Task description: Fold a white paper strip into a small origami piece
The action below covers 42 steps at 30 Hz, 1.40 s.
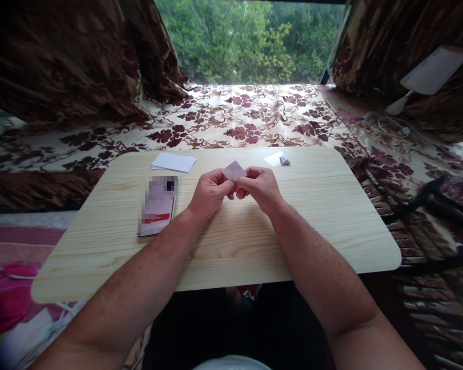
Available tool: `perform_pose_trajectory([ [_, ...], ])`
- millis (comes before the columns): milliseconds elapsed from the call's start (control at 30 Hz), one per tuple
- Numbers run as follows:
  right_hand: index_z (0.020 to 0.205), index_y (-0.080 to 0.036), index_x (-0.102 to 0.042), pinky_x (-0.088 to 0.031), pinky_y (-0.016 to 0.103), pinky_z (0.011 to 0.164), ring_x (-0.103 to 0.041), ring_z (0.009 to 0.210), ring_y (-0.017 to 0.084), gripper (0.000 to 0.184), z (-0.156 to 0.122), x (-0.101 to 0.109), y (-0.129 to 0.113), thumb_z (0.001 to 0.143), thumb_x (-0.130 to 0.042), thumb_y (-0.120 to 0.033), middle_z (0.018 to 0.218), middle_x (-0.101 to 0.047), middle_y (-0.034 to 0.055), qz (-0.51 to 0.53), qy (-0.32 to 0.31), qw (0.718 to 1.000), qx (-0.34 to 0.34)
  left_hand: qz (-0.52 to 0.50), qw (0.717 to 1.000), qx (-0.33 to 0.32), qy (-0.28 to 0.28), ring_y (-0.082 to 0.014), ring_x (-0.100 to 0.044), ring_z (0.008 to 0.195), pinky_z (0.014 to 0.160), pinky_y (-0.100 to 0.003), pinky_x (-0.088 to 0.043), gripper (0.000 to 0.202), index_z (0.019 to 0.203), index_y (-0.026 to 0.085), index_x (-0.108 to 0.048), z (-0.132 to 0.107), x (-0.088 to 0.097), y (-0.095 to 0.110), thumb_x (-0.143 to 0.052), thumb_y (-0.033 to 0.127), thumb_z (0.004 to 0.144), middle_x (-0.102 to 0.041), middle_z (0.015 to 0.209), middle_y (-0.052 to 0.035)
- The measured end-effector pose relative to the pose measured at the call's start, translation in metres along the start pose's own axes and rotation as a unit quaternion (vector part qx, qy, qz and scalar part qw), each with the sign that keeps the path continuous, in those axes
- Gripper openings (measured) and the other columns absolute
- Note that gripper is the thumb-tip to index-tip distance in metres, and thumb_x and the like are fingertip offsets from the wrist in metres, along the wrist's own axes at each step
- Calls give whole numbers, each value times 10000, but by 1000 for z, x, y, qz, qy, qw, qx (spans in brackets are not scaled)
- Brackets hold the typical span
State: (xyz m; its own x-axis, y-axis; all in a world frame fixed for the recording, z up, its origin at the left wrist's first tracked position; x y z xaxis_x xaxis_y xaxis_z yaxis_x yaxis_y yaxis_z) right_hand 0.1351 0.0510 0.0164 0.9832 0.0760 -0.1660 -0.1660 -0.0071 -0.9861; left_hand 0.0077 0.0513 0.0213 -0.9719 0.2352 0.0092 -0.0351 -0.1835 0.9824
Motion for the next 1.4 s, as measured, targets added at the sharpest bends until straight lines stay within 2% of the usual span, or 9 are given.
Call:
perform_pose_trajectory([
  [267, 650, -163, -630, -469, 215, 451, -589, 448, 119, 66, 0, -3, 1, 612, -679, -140, 525, -653, -13, 14, -15, 1000, 13, 9, 1000, -9, 1, -91, -520, 511, 487, -222, -399, 66, 687, 150, -621, 0, 1, 0, -604, 182, 742, -601, 590, 5],
  [600, 622, -165, -624, -455, 222, 426, -562, 425, 112, 34, -1, -3, 0, 627, -657, -160, 535, -645, -13, -3, -35, 999, 6, 16, 999, -1, -48, -92, -530, 520, 499, -218, -417, 81, 689, 143, -638, -1, -7, 7, -591, 177, 746, -627, 605, -6],
  [1100, 629, -176, -604, -426, 220, 470, -547, 467, 104, 78, -1, -5, -4, 621, -666, -131, 529, -627, -20, 1, -35, 999, 37, -27, 999, 27, -31, -74, -497, 478, 459, -209, -396, 51, 645, 146, -606, -1, -6, -2, -588, 162, 689, -588, 583, 14],
  [1400, 603, -184, -593, -422, 238, 461, -578, 487, 128, 114, -3, -4, -5, 630, -702, -163, 537, -632, -5, -2, -28, 999, 36, -36, 998, 7, -51, -76, -508, 513, 482, -211, -412, 57, 685, 142, -624, -1, -6, -3, -571, 158, 696, -606, 610, 13],
])
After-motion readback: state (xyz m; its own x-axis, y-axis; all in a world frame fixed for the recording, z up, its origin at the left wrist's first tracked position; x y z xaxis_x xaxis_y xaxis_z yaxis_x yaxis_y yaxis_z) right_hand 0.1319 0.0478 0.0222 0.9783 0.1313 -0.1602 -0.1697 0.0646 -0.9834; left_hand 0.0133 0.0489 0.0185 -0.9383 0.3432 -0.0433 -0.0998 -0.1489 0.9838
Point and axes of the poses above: each hand's wrist, its own z-axis towards the middle knuckle, its own x-axis out of the back of the hand, y = z × x, the point moved 7 cm from there along z, towards the middle knuckle
